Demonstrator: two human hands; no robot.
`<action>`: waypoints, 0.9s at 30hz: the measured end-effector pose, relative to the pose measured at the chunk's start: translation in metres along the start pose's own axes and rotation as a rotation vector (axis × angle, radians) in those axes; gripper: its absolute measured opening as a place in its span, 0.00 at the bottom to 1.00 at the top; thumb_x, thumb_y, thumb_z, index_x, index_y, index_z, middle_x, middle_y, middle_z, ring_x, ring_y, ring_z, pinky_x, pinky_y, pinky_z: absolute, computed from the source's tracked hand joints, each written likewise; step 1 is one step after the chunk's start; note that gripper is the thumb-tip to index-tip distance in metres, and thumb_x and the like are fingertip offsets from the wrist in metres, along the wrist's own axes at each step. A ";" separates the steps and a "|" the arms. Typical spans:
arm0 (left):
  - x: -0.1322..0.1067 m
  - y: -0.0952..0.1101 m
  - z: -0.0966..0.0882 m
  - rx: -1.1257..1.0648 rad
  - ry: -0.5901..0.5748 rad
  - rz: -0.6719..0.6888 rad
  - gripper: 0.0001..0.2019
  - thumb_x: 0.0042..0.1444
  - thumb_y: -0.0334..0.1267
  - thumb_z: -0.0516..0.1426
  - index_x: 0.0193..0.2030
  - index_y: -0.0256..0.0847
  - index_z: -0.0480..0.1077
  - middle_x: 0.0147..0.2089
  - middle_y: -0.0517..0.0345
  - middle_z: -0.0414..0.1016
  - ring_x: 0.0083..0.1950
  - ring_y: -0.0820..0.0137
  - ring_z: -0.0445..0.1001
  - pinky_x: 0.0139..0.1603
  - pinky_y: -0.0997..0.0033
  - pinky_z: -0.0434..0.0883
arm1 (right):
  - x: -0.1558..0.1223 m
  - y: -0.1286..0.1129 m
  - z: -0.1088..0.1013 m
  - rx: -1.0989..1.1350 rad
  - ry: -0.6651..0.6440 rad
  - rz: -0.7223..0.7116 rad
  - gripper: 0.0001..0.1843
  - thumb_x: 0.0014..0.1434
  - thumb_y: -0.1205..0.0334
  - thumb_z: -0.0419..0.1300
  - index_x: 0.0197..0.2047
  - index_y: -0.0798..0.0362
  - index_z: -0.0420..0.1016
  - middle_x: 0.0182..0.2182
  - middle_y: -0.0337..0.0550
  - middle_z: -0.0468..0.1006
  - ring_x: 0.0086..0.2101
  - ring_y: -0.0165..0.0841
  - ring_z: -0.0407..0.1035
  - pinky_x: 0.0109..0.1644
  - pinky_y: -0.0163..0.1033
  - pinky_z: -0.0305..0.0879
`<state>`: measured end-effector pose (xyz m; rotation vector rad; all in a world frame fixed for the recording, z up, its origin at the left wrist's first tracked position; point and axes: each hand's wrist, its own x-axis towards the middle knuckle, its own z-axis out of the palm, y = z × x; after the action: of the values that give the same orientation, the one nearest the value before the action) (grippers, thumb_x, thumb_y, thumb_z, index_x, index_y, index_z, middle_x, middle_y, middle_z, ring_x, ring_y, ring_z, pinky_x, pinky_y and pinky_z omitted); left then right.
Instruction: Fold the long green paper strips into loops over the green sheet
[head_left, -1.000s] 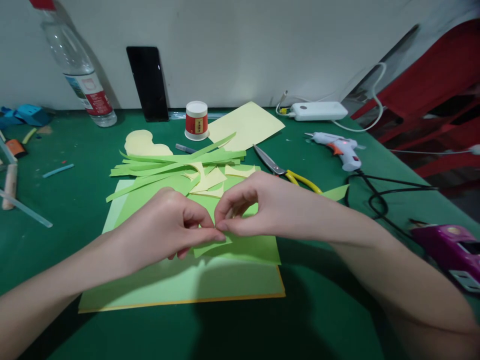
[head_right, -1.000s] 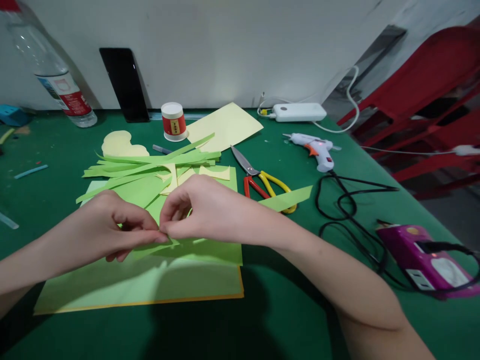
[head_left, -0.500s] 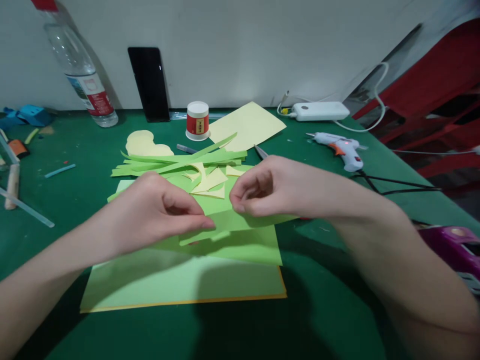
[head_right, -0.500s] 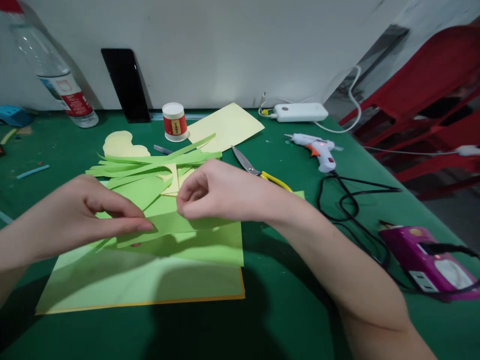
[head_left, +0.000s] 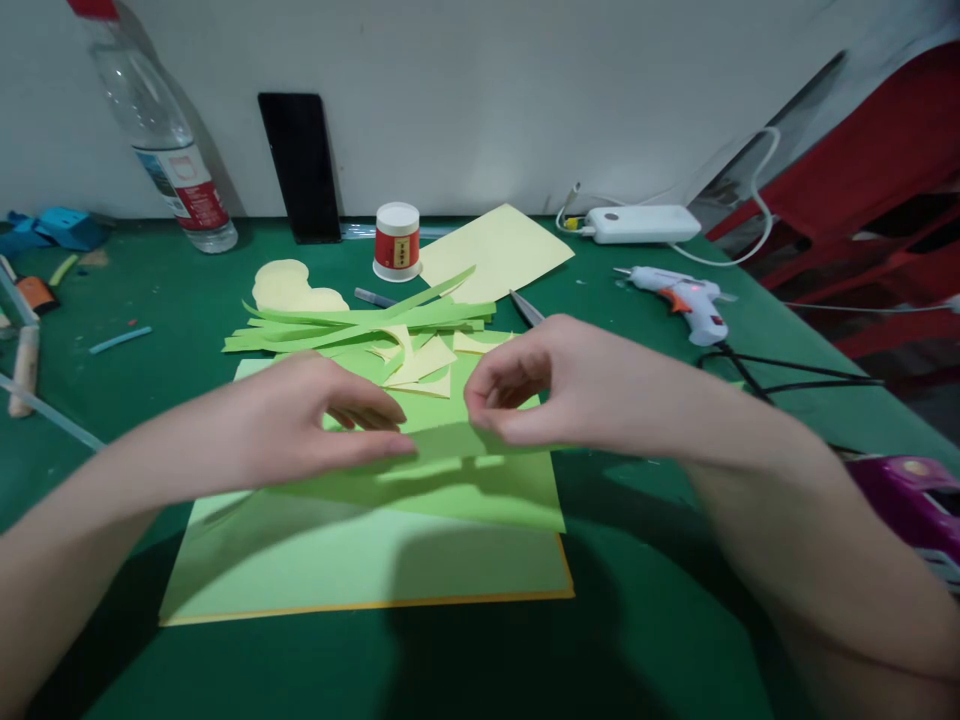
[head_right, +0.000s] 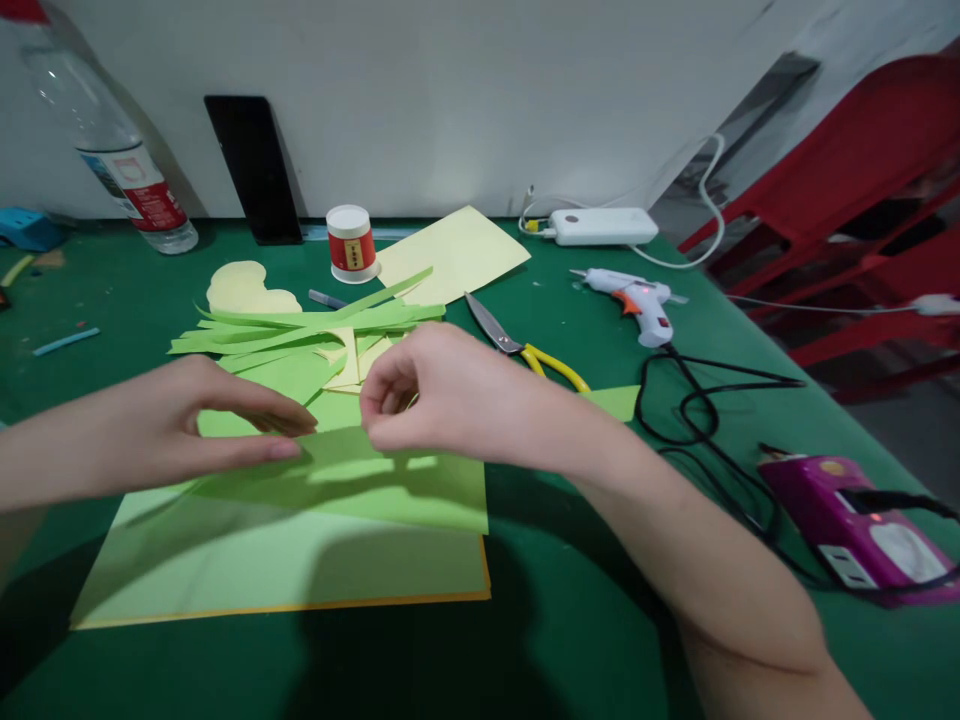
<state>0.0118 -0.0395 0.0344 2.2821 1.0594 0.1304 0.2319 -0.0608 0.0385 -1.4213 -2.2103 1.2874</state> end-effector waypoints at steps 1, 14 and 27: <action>0.001 0.001 0.005 0.015 -0.044 0.016 0.15 0.50 0.49 0.56 0.35 0.42 0.78 0.22 0.62 0.73 0.18 0.77 0.63 0.19 0.79 0.56 | 0.001 0.000 0.004 -0.005 -0.001 -0.016 0.04 0.44 0.70 0.54 0.22 0.54 0.69 0.20 0.34 0.70 0.23 0.24 0.62 0.26 0.29 0.58; 0.011 0.018 0.027 -0.310 -0.167 -0.116 0.13 0.52 0.41 0.56 0.23 0.38 0.75 0.19 0.65 0.69 0.17 0.81 0.53 0.18 0.80 0.51 | 0.011 0.003 0.019 0.091 -0.072 -0.042 0.06 0.48 0.68 0.54 0.27 0.56 0.72 0.24 0.38 0.73 0.25 0.26 0.64 0.29 0.32 0.59; 0.003 0.011 -0.006 -0.145 -0.199 -0.168 0.13 0.48 0.47 0.57 0.23 0.41 0.76 0.15 0.64 0.62 0.17 0.80 0.51 0.15 0.80 0.49 | 0.000 0.009 -0.017 0.004 -0.162 0.024 0.04 0.47 0.67 0.54 0.24 0.54 0.68 0.20 0.33 0.64 0.21 0.21 0.53 0.22 0.30 0.50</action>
<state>0.0190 -0.0399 0.0450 2.0209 1.0937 -0.0842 0.2476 -0.0499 0.0413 -1.3911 -2.2961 1.4622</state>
